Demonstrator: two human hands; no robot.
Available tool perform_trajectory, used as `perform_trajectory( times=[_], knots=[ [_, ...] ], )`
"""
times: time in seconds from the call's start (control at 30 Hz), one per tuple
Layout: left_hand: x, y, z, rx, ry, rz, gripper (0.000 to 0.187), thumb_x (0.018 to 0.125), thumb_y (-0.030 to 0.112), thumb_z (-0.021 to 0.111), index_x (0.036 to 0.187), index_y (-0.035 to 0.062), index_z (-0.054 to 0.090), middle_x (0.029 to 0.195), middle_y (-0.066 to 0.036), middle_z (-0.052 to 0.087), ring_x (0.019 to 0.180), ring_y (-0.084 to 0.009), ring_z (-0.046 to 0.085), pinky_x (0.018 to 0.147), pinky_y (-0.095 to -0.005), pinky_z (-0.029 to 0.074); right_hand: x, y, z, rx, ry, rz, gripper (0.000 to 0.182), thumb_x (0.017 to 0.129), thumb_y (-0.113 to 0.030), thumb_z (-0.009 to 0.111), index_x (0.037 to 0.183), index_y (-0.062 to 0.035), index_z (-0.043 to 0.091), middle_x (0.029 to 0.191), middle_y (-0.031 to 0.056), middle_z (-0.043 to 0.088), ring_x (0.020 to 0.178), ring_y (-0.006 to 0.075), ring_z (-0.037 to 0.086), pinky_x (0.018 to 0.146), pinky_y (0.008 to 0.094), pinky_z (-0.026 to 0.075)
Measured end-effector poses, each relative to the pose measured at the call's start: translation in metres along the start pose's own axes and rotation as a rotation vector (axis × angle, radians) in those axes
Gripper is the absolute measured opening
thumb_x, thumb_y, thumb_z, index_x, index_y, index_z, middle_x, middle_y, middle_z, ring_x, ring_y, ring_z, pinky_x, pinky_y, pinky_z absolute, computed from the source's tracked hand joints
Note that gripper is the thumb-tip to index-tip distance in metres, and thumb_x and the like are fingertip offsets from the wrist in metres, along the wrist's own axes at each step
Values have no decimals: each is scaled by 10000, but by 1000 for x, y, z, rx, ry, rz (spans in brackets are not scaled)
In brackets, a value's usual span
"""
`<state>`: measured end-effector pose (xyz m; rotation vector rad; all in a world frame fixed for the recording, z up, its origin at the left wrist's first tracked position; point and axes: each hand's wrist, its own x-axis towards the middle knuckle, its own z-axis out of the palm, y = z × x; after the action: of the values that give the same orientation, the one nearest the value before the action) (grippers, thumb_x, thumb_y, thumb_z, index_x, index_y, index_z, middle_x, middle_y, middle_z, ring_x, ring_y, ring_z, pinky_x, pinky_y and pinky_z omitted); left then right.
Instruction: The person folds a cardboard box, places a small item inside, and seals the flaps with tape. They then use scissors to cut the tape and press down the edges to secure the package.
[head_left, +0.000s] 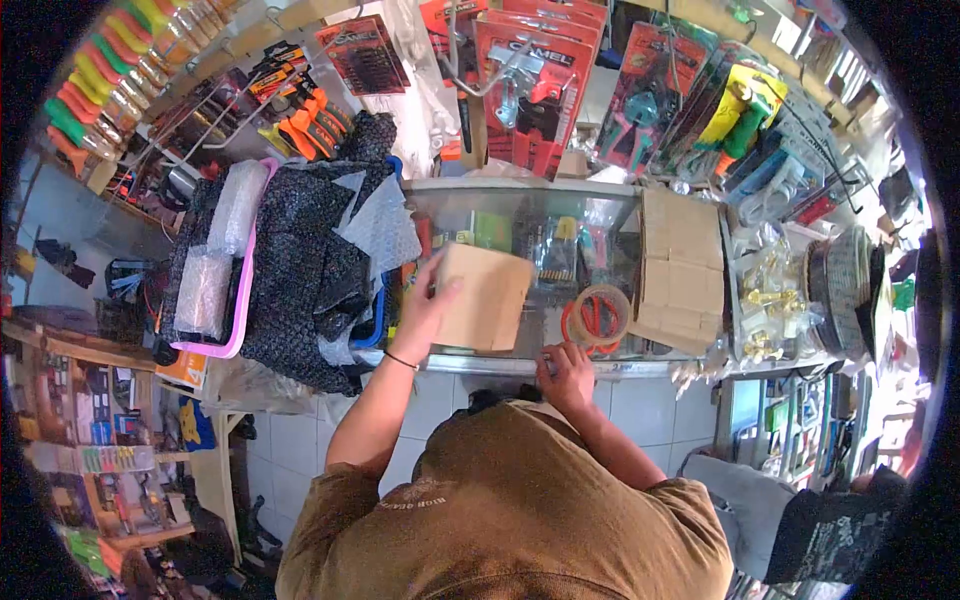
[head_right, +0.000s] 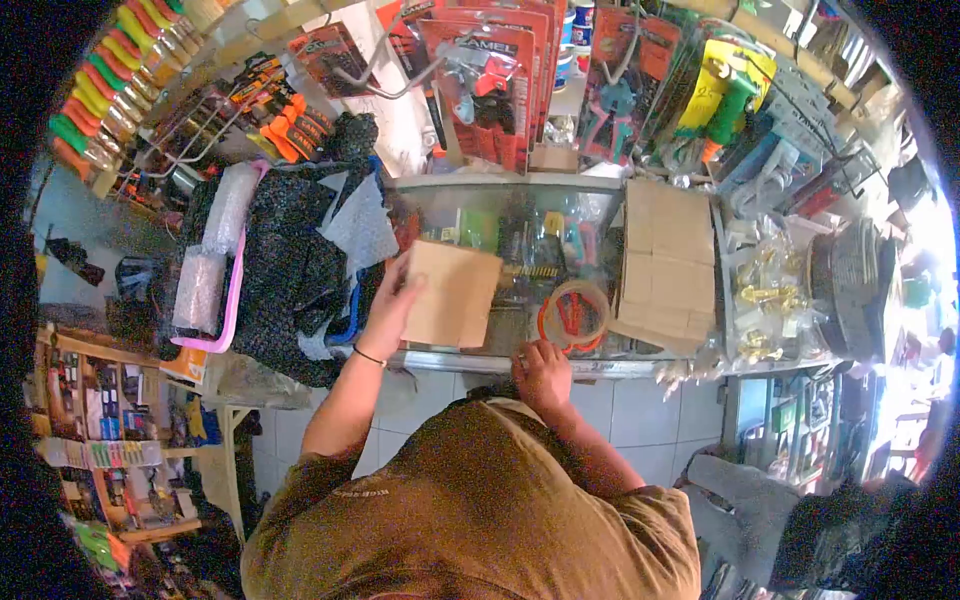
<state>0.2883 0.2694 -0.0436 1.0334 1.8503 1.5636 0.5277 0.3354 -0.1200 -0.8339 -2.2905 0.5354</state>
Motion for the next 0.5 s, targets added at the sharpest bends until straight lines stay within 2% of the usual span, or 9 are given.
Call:
perform_trajectory(
  times=[0.07, 0.1, 0.13, 0.2, 0.23, 0.37, 0.43, 0.47, 0.5],
  knots=[
    [3, -2, -11, -841, -39, -388, 468, 885, 363, 534, 1242, 67, 471, 1173, -66, 550, 1062, -219, 532, 903, -316, 418, 0, -1, -2, -8, -4, -4, 150, 721, -132, 653, 843, -70, 593, 794, 94, 556, 748, 292, 545, 655, 401, 441],
    [2, -11, -16, -1032, -59, -469, 433, 907, 379, 494, 1237, 99, 487, 1175, -70, 558, 1057, -218, 540, 909, -345, 419, -1, 0, -1, -13, -16, -7, 169, 717, -126, 648, 863, -69, 584, 815, 101, 559, 754, 301, 546, 659, 407, 449],
    [0, -16, -17, -1039, -58, -459, 433, 907, 379, 494, 1237, 99, 487, 1175, -70, 558, 1057, -218, 540, 909, -345, 419, -2, 2, 0, -18, -27, -8, 190, 712, -119, 644, 882, -68, 574, 835, 108, 563, 760, 310, 548, 663, 412, 457],
    [-6, -22, -16, -1417, -189, -501, 453, 904, 417, 478, 1229, 102, 493, 1176, -73, 565, 1058, -232, 545, 912, -379, 421, -1, 3, 3, -21, 3, -29, 179, 707, -115, 645, 867, -68, 580, 821, 108, 564, 750, 309, 550, 657, 411, 458],
    [-9, -24, -12, -1491, -198, -486, 453, 906, 427, 462, 1222, 104, 499, 1173, -80, 568, 1060, -245, 546, 914, -401, 421, -2, 4, 5, -37, 16, -34, 177, 704, -115, 646, 862, -68, 581, 822, 107, 565, 749, 309, 551, 652, 411, 459],
    [-17, -32, -5, -1507, -224, -501, 458, 908, 439, 449, 1209, 100, 511, 1180, -82, 565, 1062, -256, 544, 917, -406, 421, -3, 2, 6, -59, 24, -27, 165, 706, -118, 646, 853, -70, 589, 829, 108, 573, 755, 307, 559, 643, 405, 464],
    [-20, -30, -2, -1461, -206, -550, 440, 914, 418, 457, 1193, 85, 527, 1161, -87, 571, 1053, -229, 545, 919, -375, 414, -1, 1, 5, -59, 24, -20, 162, 705, -117, 644, 852, -71, 592, 835, 110, 577, 756, 309, 560, 642, 404, 465],
    [-21, -34, -1, -1466, -208, -546, 440, 914, 418, 457, 1193, 85, 527, 1161, -87, 571, 1053, -229, 545, 919, -375, 414, 0, -1, 4, 6, 37, 14, 130, 737, -132, 639, 830, -62, 582, 791, 111, 568, 726, 301, 558, 630, 401, 453],
    [-22, -42, 2, -986, -173, -477, 411, 927, 380, 445, 1199, 82, 523, 1128, -83, 582, 1040, -194, 542, 907, -348, 418, 2, -4, 2, 71, 49, 47, 118, 769, -146, 635, 809, -54, 573, 747, 113, 559, 697, 294, 557, 618, 398, 441]
  ],
)
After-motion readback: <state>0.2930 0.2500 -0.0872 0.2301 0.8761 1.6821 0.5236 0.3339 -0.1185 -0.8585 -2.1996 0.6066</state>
